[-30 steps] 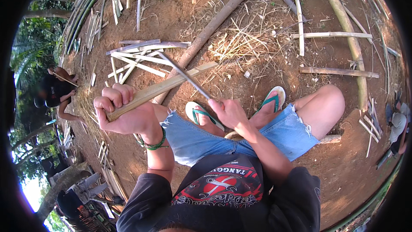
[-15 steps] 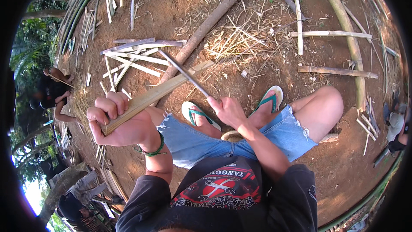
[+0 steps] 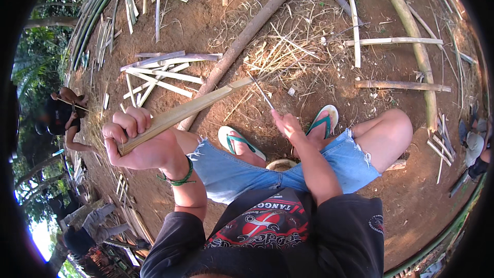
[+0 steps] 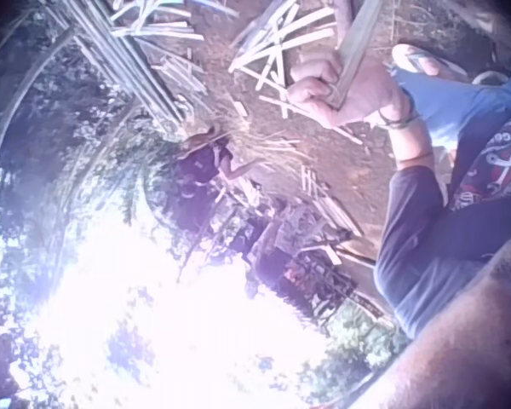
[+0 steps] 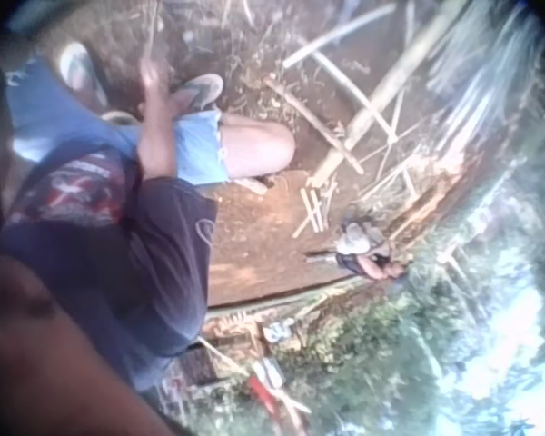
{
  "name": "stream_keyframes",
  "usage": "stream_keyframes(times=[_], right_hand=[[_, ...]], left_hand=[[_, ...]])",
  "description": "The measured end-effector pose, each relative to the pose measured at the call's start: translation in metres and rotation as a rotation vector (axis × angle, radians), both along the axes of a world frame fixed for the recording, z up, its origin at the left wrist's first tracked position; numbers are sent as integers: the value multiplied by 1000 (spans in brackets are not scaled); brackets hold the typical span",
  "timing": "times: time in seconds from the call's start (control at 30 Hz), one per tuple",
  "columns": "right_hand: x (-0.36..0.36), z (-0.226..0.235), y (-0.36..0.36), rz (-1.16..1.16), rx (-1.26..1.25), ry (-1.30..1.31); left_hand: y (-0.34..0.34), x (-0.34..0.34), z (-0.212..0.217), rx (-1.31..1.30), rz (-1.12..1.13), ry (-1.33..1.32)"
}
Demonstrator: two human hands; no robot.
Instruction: The person sits on the ground and uses a knife to shave and sharpen a piece of bamboo. They repeatedly scrape the surface and shape the tip, then set the piece aside and pick up another to continue the process.
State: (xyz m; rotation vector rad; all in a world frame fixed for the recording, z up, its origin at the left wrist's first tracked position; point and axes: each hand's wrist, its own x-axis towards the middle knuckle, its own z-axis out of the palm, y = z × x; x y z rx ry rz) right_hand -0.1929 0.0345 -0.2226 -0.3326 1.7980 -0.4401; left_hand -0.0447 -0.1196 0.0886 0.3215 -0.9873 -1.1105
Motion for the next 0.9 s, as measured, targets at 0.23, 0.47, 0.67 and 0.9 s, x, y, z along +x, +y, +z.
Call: stream_keyframes(times=[0.23,0.47,0.67,0.9], right_hand=[[17,-4,5,40,-289,196],[29,26,-9,15,-232,156],[40,82,-9,-15,-706,261],[27,78,4,9,-642,184]], left_hand=[[-4,0,-2,0,-38,-18],[-12,13,-4,-35,-268,-42],[-5,17,-2,-80,-482,-141],[10,13,-6,-105,-495,-135]])
